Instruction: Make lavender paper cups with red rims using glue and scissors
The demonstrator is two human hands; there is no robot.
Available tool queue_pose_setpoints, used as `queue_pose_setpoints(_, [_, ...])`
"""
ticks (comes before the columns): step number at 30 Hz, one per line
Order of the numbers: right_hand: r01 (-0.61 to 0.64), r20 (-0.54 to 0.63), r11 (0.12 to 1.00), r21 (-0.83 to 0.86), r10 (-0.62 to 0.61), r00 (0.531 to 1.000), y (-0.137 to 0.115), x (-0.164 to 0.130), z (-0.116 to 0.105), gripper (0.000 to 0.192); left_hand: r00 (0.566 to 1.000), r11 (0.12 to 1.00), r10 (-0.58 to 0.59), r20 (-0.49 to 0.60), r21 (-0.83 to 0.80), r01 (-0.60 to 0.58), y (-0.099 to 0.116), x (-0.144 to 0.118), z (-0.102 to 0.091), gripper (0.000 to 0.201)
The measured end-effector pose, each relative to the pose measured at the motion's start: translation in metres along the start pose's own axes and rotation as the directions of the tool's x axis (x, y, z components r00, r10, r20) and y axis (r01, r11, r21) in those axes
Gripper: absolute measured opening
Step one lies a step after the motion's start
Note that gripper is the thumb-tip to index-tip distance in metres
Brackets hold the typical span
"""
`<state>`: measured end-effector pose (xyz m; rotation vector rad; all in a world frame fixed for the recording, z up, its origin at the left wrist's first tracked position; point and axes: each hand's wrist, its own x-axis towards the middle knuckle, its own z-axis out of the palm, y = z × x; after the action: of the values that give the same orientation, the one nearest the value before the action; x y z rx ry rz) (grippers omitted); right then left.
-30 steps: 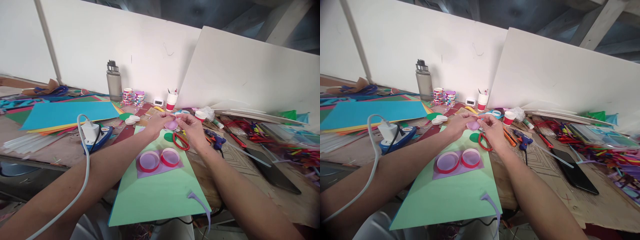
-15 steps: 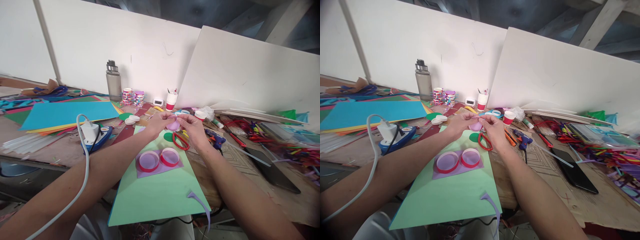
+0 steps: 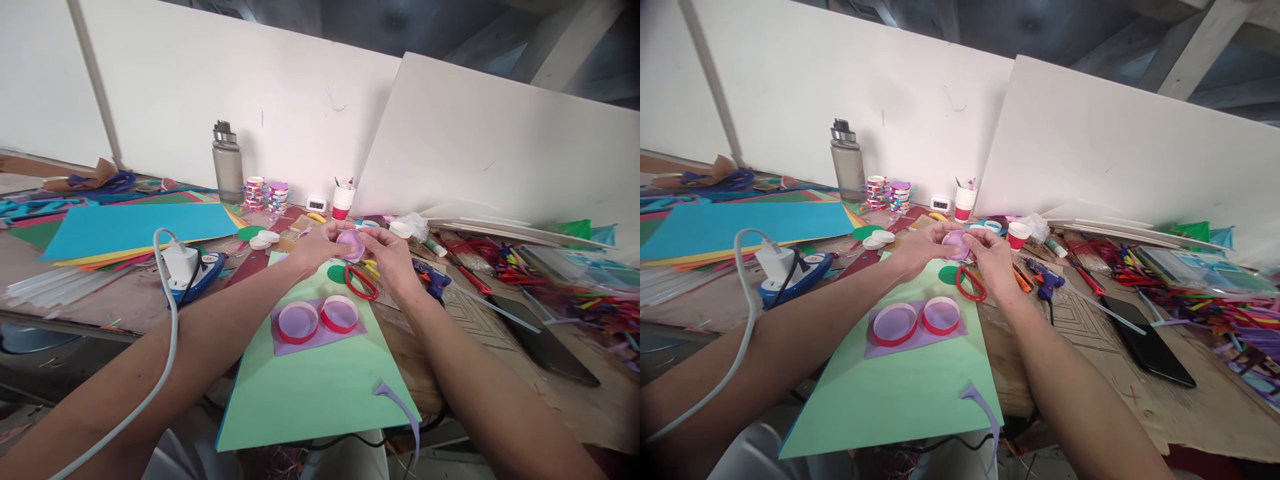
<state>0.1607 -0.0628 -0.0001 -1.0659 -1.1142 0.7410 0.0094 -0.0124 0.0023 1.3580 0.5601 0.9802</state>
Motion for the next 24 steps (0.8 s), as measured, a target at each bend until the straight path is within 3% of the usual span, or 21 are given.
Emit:
queue_pose_setpoints(5, [0.002,-0.066,1.0,0.002,-0.001,0.998,0.001,0.003,-0.001,0.038,0.993,0.996,0.086,-0.087,0.0,-0.086,0.003,-0.001,-0.001,0.049])
queue_pose_setpoints(9, [-0.012,-0.112,1.0,0.004,0.013,0.994,0.003,0.006,-0.002,0.041,0.941,0.982,0.179,-0.286,-0.004,-0.188,0.002,0.003,-0.007,0.02])
queue_pose_setpoints(12, [-0.017,-0.114,1.0,0.008,0.018,0.993,0.003,0.006,-0.002,0.041,0.912,0.976,0.192,-0.363,-0.026,-0.216,0.004,0.005,-0.01,0.007])
queue_pose_setpoints(18, [-0.042,-0.126,0.998,0.037,0.047,0.991,0.002,0.008,-0.003,0.044,0.907,0.945,0.154,-0.393,-0.21,-0.252,0.012,0.006,-0.016,0.012])
queue_pose_setpoints(24, [-0.047,-0.135,0.998,0.038,0.052,0.989,0.003,0.009,-0.004,0.046,0.919,0.949,0.119,-0.376,-0.229,-0.216,0.013,0.011,-0.024,0.02])
